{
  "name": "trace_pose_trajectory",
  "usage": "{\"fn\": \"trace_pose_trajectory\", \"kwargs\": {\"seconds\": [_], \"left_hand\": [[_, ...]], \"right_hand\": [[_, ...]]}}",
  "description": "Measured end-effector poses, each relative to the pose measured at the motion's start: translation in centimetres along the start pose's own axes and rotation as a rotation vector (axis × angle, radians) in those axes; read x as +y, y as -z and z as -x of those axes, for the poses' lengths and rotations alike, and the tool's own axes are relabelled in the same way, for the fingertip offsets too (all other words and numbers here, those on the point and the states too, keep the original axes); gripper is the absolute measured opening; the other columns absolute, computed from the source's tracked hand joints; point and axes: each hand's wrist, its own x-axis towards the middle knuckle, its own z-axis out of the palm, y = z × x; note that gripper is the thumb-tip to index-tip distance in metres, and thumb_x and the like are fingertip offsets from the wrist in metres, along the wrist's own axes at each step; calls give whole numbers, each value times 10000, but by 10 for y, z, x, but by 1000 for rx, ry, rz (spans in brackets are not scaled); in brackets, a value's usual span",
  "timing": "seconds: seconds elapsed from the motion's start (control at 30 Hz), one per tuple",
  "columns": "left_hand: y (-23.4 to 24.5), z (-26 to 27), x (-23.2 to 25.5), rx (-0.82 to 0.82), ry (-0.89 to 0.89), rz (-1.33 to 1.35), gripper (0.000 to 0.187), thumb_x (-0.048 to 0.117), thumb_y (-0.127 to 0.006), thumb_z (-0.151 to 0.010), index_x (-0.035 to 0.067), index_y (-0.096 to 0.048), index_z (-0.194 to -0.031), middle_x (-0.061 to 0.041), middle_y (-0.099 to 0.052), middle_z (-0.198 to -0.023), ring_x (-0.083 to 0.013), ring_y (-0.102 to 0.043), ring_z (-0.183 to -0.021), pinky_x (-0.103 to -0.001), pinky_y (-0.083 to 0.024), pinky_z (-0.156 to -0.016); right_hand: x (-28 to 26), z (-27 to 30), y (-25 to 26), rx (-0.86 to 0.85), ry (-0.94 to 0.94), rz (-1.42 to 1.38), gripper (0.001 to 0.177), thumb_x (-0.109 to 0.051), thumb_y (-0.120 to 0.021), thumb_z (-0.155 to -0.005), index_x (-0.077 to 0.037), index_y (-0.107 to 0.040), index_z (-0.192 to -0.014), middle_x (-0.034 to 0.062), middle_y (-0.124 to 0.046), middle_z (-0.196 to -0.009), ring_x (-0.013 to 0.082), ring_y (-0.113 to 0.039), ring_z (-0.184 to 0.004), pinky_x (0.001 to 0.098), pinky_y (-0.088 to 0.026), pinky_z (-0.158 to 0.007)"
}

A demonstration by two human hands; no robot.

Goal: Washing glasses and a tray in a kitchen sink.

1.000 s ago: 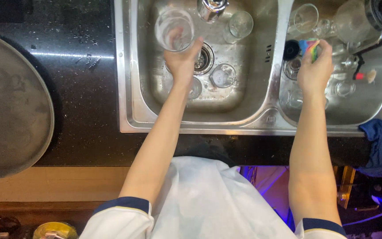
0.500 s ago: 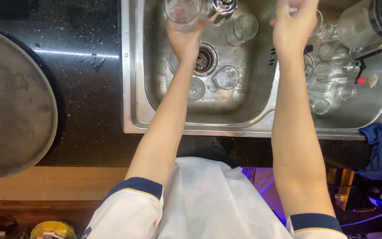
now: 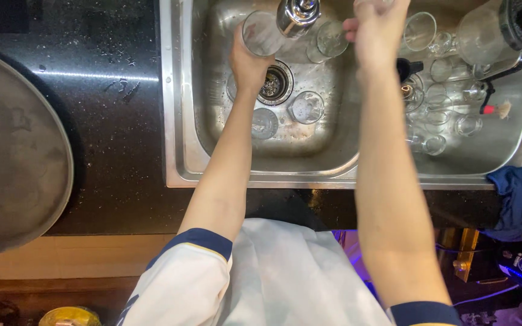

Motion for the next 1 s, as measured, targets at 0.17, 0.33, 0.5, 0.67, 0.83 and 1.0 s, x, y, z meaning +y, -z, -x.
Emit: {"fn": "trace_pose_trajectory", "kwargs": {"seconds": [0.17,0.33,0.5,0.67,0.83,1.0], "left_hand": [[1,2,4,-6,-99,12,856,-25,-922,-604,71,-545,-1367,-138,-686,-1288,-306,-653,-1239,-390,-515,-1065],[15,-5,24,43,-116,-121,815,-23,-928,-601,79,-575,-1329,-142,-656,-1299,-339,-633,-1234,-407,-515,-1056],[35,14,51,89,-77,-282,752,-87,-756,-682,56,-549,-1391,-183,-607,-1313,-406,-513,-1279,-468,-424,-1090],[38,36,106,188,-263,-304,400,39,-695,-939,104,-624,-1326,-131,-609,-1369,-331,-496,-1353,-444,-388,-1186],[32,26,147,-150,-343,-58,388,363,-505,-1118,146,-642,-1409,-37,-651,-1412,-257,-505,-1212,-373,-383,-1151],[48,32,160,-380,-322,33,420,386,-404,-1138,179,-669,-1391,6,-630,-1319,-222,-533,-1207,-351,-332,-1138]], "right_hand": [[32,41,-44,13,-20,-338,339,-87,-584,-969,-16,-557,-1299,132,-696,-1071,167,-663,-726,308,-563,-602],[44,47,-67,-302,-537,-1050,323,-40,-506,-969,66,-531,-1273,247,-653,-1226,364,-675,-1130,451,-583,-988],[59,37,-73,-415,-403,-1109,369,72,-509,-975,33,-516,-1342,196,-615,-1313,324,-625,-1255,434,-519,-1166],[71,35,-82,-375,-439,-1199,365,24,-505,-971,-35,-526,-1330,150,-635,-1284,307,-626,-1216,438,-512,-1134],[74,52,-78,-368,-457,-1118,332,-173,-493,-1066,-50,-558,-1367,106,-658,-1333,254,-627,-1247,434,-478,-1116],[81,69,-69,-343,-456,-1053,338,-198,-486,-1014,-53,-590,-1301,104,-694,-1309,237,-643,-1224,424,-487,-1078]]}}
